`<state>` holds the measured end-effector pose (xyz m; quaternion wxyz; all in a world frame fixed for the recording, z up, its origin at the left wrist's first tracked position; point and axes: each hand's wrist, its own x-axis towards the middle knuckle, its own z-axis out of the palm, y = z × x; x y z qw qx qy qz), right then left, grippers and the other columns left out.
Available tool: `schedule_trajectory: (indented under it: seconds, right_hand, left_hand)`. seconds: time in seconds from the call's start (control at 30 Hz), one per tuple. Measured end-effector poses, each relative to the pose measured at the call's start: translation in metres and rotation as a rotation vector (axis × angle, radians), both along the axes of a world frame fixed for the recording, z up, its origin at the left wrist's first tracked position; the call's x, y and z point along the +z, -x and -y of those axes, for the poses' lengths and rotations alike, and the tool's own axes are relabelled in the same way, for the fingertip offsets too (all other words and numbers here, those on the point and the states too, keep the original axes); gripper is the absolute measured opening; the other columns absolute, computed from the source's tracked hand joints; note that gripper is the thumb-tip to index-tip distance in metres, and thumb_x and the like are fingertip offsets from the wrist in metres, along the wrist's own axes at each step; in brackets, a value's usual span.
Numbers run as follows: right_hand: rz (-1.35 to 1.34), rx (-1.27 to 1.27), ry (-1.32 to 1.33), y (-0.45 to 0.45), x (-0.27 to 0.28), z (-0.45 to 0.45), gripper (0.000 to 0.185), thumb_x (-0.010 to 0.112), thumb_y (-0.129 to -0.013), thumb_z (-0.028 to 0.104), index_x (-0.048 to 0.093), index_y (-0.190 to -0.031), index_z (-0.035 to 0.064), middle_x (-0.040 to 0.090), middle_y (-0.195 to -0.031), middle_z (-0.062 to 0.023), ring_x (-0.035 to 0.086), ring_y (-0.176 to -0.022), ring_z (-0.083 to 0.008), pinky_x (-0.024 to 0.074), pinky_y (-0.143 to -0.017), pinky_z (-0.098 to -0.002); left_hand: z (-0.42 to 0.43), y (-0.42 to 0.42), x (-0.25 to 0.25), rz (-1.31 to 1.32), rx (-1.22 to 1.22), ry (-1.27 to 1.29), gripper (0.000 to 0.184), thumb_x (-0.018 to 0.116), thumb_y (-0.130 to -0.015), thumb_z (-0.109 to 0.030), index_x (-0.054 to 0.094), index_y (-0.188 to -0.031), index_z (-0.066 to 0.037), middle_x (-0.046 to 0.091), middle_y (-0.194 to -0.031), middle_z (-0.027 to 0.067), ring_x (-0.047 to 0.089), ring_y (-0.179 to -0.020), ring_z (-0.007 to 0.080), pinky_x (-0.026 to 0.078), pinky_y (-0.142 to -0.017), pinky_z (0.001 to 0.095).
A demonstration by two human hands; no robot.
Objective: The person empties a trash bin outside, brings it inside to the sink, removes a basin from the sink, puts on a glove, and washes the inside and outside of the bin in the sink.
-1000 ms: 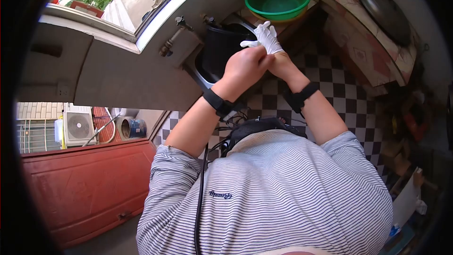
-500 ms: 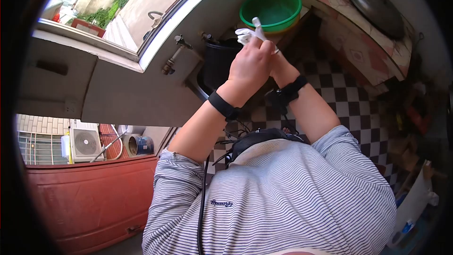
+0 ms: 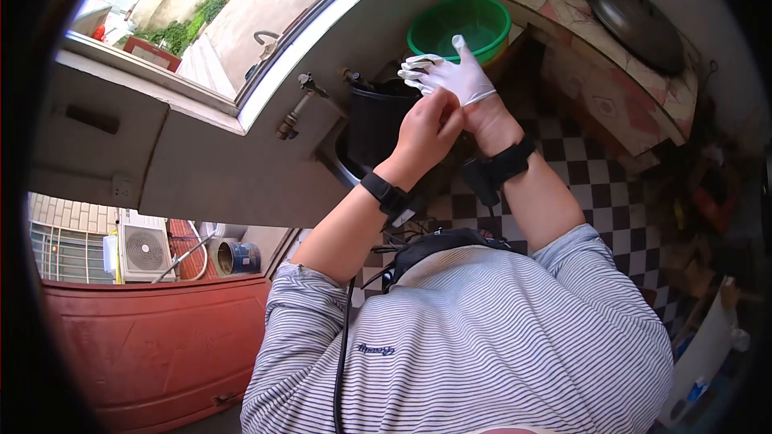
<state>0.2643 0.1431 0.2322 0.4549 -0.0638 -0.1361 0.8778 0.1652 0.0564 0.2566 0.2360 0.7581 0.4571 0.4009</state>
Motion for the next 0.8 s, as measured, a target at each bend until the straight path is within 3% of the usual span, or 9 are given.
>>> schedule_trajectory:
  seconds: [0.03,0.07,0.23,0.3,0.33,0.43,0.53,0.67,0.8]
  right_hand:
    - [-0.02,0.019,-0.035,0.002,-0.005,-0.004,0.061,0.032,-0.091,0.056,0.049,-0.113,0.0011,0.055,-0.111,-0.018,0.05,-0.106,-0.0304,0.0367,-0.098,-0.0409]
    - [-0.025,-0.051,0.024,0.005,-0.011,-0.007,0.045,0.032,-0.095,0.039,0.049,-0.113,0.0017,0.055,-0.111,-0.0171,0.048,-0.112,-0.0303,0.0343,-0.101,-0.0414]
    - [-0.001,-0.304,0.01,0.011,-0.018,-0.007,0.045,0.027,-0.097,0.038,0.05,-0.119,0.0053,0.051,-0.123,-0.0142,0.044,-0.119,-0.0281,0.0267,-0.106,-0.0398]
    - [-0.007,-0.229,-0.272,0.005,-0.01,-0.009,0.054,0.024,-0.096,0.047,0.044,-0.126,0.0072,0.044,-0.133,-0.0129,0.041,-0.122,-0.0267,0.025,-0.107,-0.0395]
    - [-0.036,-0.18,-0.248,0.005,-0.005,-0.009,0.066,0.021,-0.092,0.059,0.044,-0.125,0.0062,0.044,-0.132,-0.0132,0.037,-0.125,-0.0262,0.0197,-0.108,-0.0386]
    - [0.056,-0.141,0.008,0.006,0.007,-0.009,0.076,0.018,-0.088,0.066,0.049,-0.12,0.0049,0.048,-0.128,-0.0144,0.032,-0.128,-0.0255,0.0127,-0.11,-0.0384]
    - [0.085,-0.079,0.031,0.009,-0.003,-0.015,0.084,0.016,-0.084,0.072,0.049,-0.12,0.0034,0.048,-0.13,-0.0158,0.026,-0.132,-0.0238,0.0068,-0.11,-0.0364]
    - [0.235,-0.243,-0.31,0.01,-0.017,-0.021,0.09,0.02,-0.083,0.073,0.039,-0.125,-0.0039,0.05,-0.128,-0.0193,0.031,-0.13,-0.0265,0.0096,-0.11,-0.0315]
    - [0.137,-0.215,-0.099,0.018,-0.012,-0.023,0.082,0.026,-0.085,0.068,0.038,-0.131,0.0019,0.043,-0.132,-0.0218,0.039,-0.124,-0.03,0.02,-0.107,-0.036]
  left_hand:
    - [0.0,-0.001,0.001,0.0,0.001,0.003,0.01,0.06,-0.078,-0.008,0.054,-0.08,-0.001,0.055,-0.07,0.0075,0.055,-0.065,0.0159,0.045,-0.061,0.0272]
    - [0.0,-0.001,0.0,-0.009,-0.029,0.036,0.011,0.06,-0.079,-0.009,0.053,-0.079,-0.001,0.054,-0.068,0.0061,0.053,-0.063,0.0135,0.044,-0.059,0.0261]
    - [-0.003,-0.002,-0.008,0.046,-0.082,0.177,0.014,0.06,-0.08,-0.01,0.051,-0.076,-0.001,0.048,-0.064,0.0013,0.044,-0.059,0.0078,0.038,-0.054,0.0234]
    - [-0.006,-0.002,-0.007,0.028,-0.094,0.185,0.016,0.061,-0.08,-0.011,0.05,-0.073,-0.001,0.044,-0.061,-0.0014,0.038,-0.058,0.0058,0.034,-0.051,0.0231]
    - [-0.006,-0.002,-0.007,0.029,-0.094,0.184,0.016,0.061,-0.08,-0.011,0.05,-0.073,-0.001,0.044,-0.061,-0.0014,0.038,-0.058,0.0058,0.034,-0.051,0.0231]
    - [-0.006,-0.002,-0.005,0.028,-0.1,0.197,0.017,0.061,-0.08,-0.011,0.05,-0.071,-0.002,0.042,-0.059,-0.0018,0.037,-0.056,0.006,0.032,-0.049,0.0239]
    - [-0.005,0.0,-0.009,0.026,-0.101,0.225,0.018,0.061,-0.08,-0.01,0.048,-0.069,-0.002,0.042,-0.058,-0.0022,0.036,-0.055,0.0055,0.031,-0.048,0.0238]
    - [-0.008,0.003,-0.018,0.013,-0.119,0.178,0.019,0.06,-0.08,-0.008,0.047,-0.068,-0.001,0.041,-0.058,-0.0026,0.035,-0.055,0.0048,0.031,-0.047,0.023]
    - [-0.004,0.005,-0.022,0.071,-0.125,0.173,0.019,0.06,-0.078,-0.006,0.046,-0.067,-0.001,0.039,-0.058,-0.002,0.035,-0.056,0.0043,0.03,-0.048,0.0226]
